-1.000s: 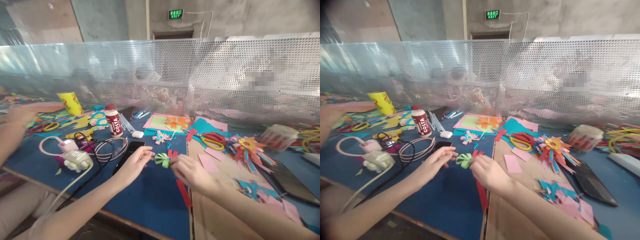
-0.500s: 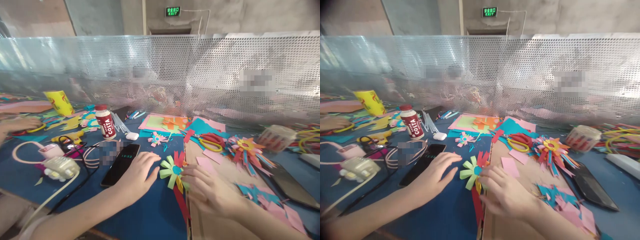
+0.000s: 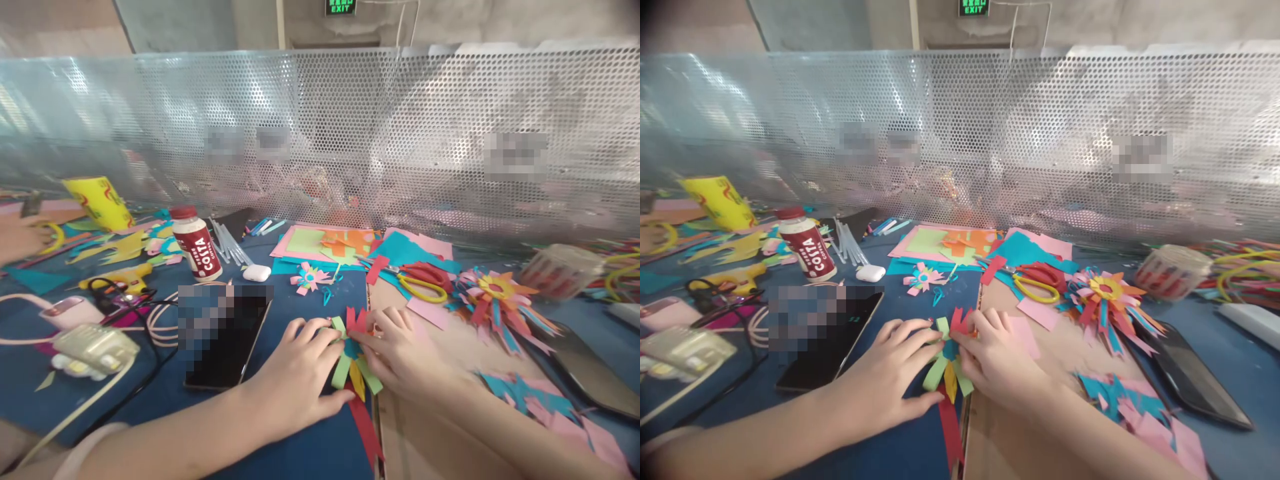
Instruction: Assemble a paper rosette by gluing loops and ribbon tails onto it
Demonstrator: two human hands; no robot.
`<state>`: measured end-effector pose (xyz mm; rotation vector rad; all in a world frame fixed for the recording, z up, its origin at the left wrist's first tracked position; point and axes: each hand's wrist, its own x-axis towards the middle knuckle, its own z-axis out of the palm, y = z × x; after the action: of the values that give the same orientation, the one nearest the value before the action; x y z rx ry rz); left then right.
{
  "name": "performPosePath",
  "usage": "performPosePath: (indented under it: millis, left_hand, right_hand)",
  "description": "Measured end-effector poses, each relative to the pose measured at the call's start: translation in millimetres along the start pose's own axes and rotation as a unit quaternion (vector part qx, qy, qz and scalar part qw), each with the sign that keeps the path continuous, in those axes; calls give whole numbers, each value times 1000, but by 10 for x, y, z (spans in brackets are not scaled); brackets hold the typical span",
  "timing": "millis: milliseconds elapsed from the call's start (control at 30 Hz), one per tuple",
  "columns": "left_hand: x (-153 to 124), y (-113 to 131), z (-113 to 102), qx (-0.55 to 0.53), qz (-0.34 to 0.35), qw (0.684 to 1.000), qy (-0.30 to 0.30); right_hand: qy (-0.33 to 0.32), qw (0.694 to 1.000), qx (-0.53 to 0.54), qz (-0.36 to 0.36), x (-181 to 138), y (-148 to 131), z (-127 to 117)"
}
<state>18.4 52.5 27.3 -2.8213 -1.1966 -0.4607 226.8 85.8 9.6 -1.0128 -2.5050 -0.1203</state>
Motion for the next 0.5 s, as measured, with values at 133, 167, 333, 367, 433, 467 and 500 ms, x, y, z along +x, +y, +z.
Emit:
performPosePath:
  millis: [133,167,333,367,433,467,500]
  left_hand:
    - [4,2,19,0,1,1000,-5]
    - [5,4,24,1,1,1000,-7]
    - [10,15,46,3,-2,1000,-14]
    - [10,16,45,1,-2,1000,-15]
    - [7,10,29,-6,-8,1000,-14]
    - [3,-1,14,-12,-14,1000,-14]
    - [-5,-18,-3,-18,-24,999,-15]
  right_hand:
    - [-5,1000,-20,-8,7,-8,8]
    - [-6,999,-29,-12,9,-8,14]
    - [-41,998,-51,-3,49,-18,-53]
    - [-45,998,-46,7,55,-21,-90]
    - [-43,998,-26,36,52,-24,-171]
    - [-38,998,-13,47,38,-23,-207]
    - [-36,998,0,47,18,-20,-238]
